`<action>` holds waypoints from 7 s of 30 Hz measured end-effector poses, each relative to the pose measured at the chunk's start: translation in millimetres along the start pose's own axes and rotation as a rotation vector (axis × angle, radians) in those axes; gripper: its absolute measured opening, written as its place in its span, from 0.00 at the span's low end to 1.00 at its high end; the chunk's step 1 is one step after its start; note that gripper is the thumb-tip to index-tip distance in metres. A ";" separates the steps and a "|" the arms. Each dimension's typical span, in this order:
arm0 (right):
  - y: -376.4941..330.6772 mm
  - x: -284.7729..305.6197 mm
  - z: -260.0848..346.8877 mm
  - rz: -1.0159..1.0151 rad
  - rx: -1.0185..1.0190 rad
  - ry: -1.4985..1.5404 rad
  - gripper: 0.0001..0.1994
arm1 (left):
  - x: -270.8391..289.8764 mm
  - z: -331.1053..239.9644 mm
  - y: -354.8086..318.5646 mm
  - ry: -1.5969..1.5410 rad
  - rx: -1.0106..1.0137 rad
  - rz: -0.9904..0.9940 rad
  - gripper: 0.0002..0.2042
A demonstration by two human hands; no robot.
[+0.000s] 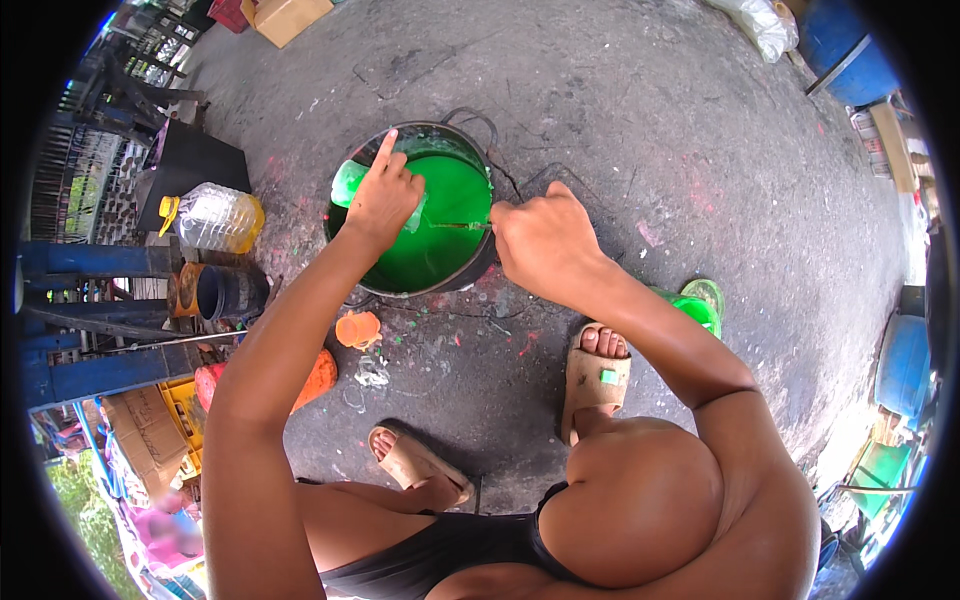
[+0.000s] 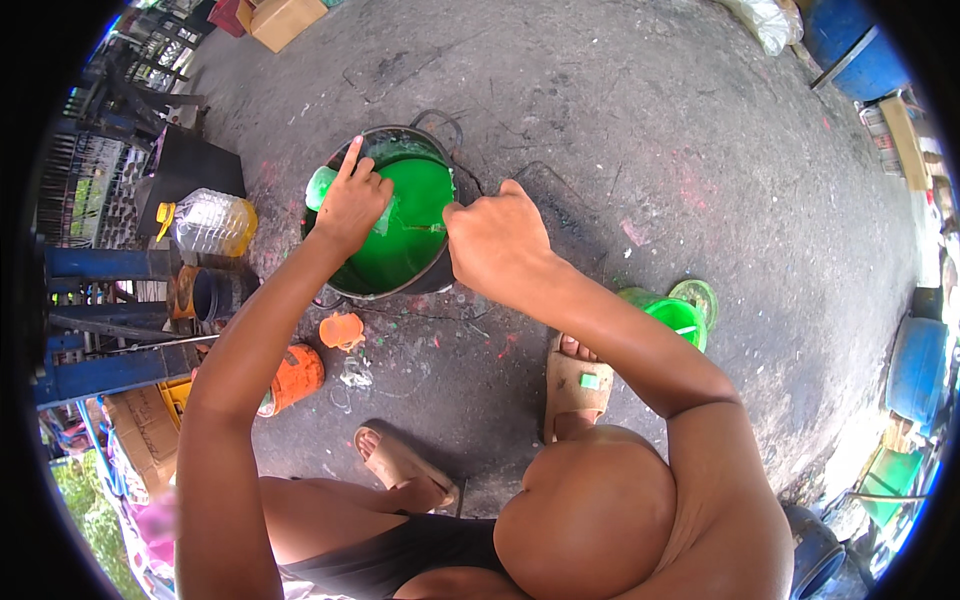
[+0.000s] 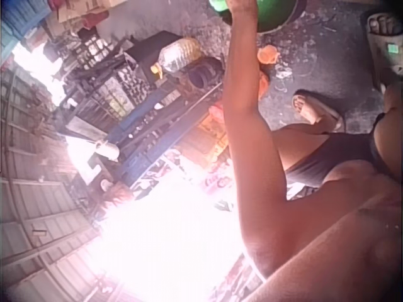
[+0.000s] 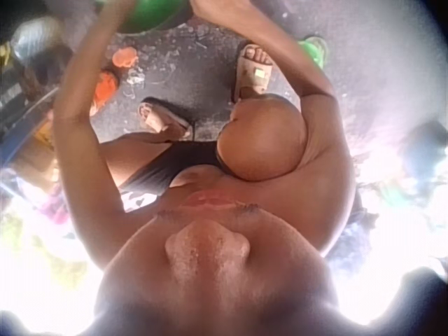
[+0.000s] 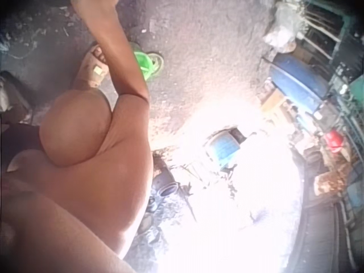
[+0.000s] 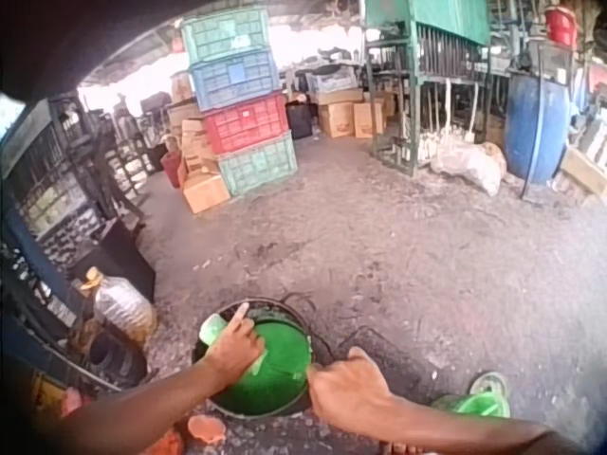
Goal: The person mixes green liquid in a bucket, then moves to a table to assemble white candle cups by inserting wicks and securing them with a small tool. The person handles multiple candle cups and wicks one at a time.
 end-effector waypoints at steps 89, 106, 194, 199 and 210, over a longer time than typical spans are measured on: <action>171.1 -101.1 87.7 0.747 0.136 -0.334 0.11 | -68.8 20.4 -283.4 -0.648 1.349 -0.943 0.40; 175.9 -84.8 80.7 0.464 0.118 -0.494 0.12 | 80.7 25.5 -283.9 -1.280 0.753 0.310 0.20; 182.2 -56.3 50.9 0.426 0.105 -0.573 0.09 | 72.6 25.3 -251.0 -0.844 0.837 0.300 0.24; 176.3 -75.1 66.3 0.571 0.158 -0.091 0.08 | 74.1 21.9 -246.8 -0.843 0.825 0.291 0.24; 186.2 -71.9 59.3 0.448 0.104 -0.410 0.10 | 77.1 22.8 -246.2 -0.828 0.817 0.298 0.24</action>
Point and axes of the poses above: each hand's wrist, its own y-axis towards the middle knuckle, its own x-axis out of the back of the hand, z = x × y, the point moved 4 cm from there along y, towards the middle knuckle, and after that the axes turned 4 degrees about -y, right-handed, at the moved point
